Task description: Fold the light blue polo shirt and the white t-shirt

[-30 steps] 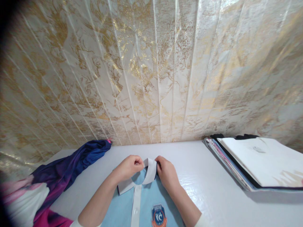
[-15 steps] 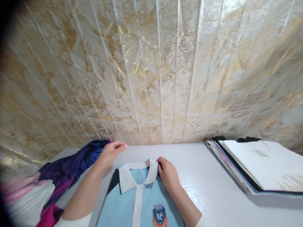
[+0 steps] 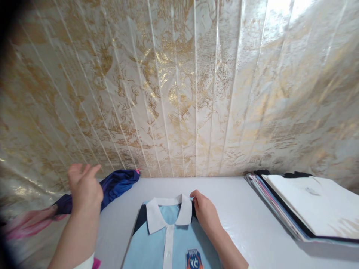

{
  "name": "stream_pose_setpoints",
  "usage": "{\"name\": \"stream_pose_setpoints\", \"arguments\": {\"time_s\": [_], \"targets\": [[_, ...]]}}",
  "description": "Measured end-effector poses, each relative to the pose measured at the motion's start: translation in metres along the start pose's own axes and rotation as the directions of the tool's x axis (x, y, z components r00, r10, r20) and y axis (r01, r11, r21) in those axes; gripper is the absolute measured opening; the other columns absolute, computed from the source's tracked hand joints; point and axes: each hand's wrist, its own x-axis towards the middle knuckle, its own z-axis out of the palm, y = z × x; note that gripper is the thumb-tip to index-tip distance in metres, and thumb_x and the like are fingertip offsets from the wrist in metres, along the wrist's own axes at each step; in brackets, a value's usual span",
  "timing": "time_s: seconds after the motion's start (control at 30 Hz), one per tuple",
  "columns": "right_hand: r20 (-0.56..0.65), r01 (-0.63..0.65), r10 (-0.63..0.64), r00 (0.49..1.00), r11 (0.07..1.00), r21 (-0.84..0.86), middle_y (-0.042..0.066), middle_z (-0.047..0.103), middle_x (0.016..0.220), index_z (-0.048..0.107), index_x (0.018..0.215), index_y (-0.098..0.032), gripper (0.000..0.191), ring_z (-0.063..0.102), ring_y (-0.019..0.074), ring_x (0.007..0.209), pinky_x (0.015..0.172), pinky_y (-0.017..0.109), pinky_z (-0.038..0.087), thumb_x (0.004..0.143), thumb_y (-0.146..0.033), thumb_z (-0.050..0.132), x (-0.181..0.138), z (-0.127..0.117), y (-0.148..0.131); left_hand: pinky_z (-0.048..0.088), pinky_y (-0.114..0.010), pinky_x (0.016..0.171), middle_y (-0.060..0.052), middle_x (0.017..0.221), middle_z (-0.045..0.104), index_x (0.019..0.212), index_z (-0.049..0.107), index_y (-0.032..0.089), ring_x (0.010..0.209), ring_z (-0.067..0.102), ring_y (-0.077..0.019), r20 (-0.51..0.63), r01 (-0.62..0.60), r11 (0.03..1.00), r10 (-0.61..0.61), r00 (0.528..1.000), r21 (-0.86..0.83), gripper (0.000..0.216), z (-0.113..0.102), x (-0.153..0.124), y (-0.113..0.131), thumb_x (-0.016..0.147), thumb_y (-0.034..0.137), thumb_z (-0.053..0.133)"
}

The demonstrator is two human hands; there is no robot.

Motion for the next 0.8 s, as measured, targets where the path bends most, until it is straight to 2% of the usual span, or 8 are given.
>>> {"name": "stream_pose_setpoints", "arguments": {"time_s": [0.07,0.1,0.17,0.23,0.5,0.6,0.7,0.8], "targets": [[-0.024,0.003,-0.005,1.0,0.997,-0.073,0.006,0.067,0.087,0.058,0.106,-0.022,0.031,0.063,0.0204,0.08,0.073,0.03,0.044,0.09,-0.02,0.031,0.002,-0.005,0.005,0.045,-0.041,0.098,-0.011,0.139,0.044,0.133,0.036,0.022,0.12,0.052,-0.0246,0.082,0.035,0.999,-0.033,0.996,-0.024,0.064,0.023,-0.018,0.0,0.075,0.023,0.064],[-0.032,0.019,-0.023,0.999,0.995,-0.101,0.006,0.067,0.089,0.059,0.105,-0.022,0.031,0.062,0.0207,0.083,0.075,0.031,0.044,0.09,-0.019,0.032,0.003,-0.009,0.007,0.047,-0.04,0.095,-0.011,0.133,0.05,0.131,0.041,0.021,0.114,0.057,-0.0236,0.215,0.056,0.998,-0.053,0.975,-0.009,0.06,0.032,-0.026,0.003,0.074,0.023,0.062],[-0.027,0.075,-0.08,0.996,0.987,-0.141,0.007,0.067,0.093,0.062,0.101,-0.022,0.027,0.059,0.0221,0.089,0.08,0.033,0.044,0.09,-0.018,0.037,0.005,-0.014,0.011,0.049,-0.039,0.092,-0.011,0.121,0.061,0.124,0.05,0.019,0.104,0.062,-0.0222,0.488,0.065,0.994,-0.101,0.867,0.09,0.049,0.043,-0.041,0.008,0.076,0.025,0.056],[0.006,0.126,-0.127,0.992,0.977,-0.172,0.008,0.067,0.096,0.065,0.094,-0.022,0.023,0.056,0.0241,0.093,0.084,0.036,0.042,0.088,-0.018,0.043,0.006,-0.019,0.013,0.049,-0.037,0.09,-0.01,0.115,0.066,0.119,0.055,0.017,0.1,0.063,-0.0211,0.649,0.006,0.973,-0.158,0.744,0.231,0.042,0.047,-0.05,0.011,0.079,0.026,0.05],[0.015,0.142,-0.142,0.99,0.975,-0.17,0.007,0.065,0.085,0.06,0.079,-0.02,0.021,0.052,0.0235,0.084,0.08,0.036,0.041,0.092,-0.021,0.043,0.007,-0.022,0.006,0.049,-0.034,0.08,-0.005,0.085,0.072,0.09,0.067,0.021,0.08,0.066,-0.0214,0.8,-0.22,0.857,-0.302,0.519,0.466,0.019,0.039,-0.06,-0.002,0.076,0.019,0.055],[0.031,0.116,-0.112,0.993,0.982,-0.149,0.006,0.066,0.087,0.06,0.082,-0.02,0.02,0.053,0.0234,0.086,0.08,0.035,0.041,0.091,-0.021,0.042,0.009,-0.026,0.011,0.045,-0.036,0.09,-0.006,0.098,0.071,0.102,0.067,0.021,0.094,0.064,-0.0223,0.846,-0.307,0.84,-0.287,0.449,0.448,0.033,0.05,-0.081,-0.003,0.075,0.011,0.052],[0.068,0.094,-0.085,0.994,0.985,-0.145,0.006,0.068,0.09,0.064,0.085,-0.02,0.023,0.055,0.0229,0.087,0.081,0.035,0.041,0.088,-0.016,0.042,0.01,-0.031,0.021,0.035,-0.036,0.103,-0.005,0.124,0.064,0.121,0.061,0.025,0.119,0.053,-0.0217,0.919,-0.369,0.864,-0.224,0.326,0.341,0.055,0.068,-0.117,-0.002,0.071,0.003,0.052],[0.107,0.083,-0.068,0.992,0.987,-0.139,0.005,0.067,0.088,0.068,0.085,-0.021,0.023,0.056,0.0224,0.086,0.082,0.035,0.041,0.087,-0.02,0.045,0.011,-0.033,0.028,0.032,-0.036,0.104,-0.002,0.122,0.065,0.117,0.064,0.028,0.121,0.051,-0.0207,0.963,-0.398,0.885,-0.169,0.209,0.241,0.054,0.083,-0.151,-0.004,0.071,0.001,0.052]]}}
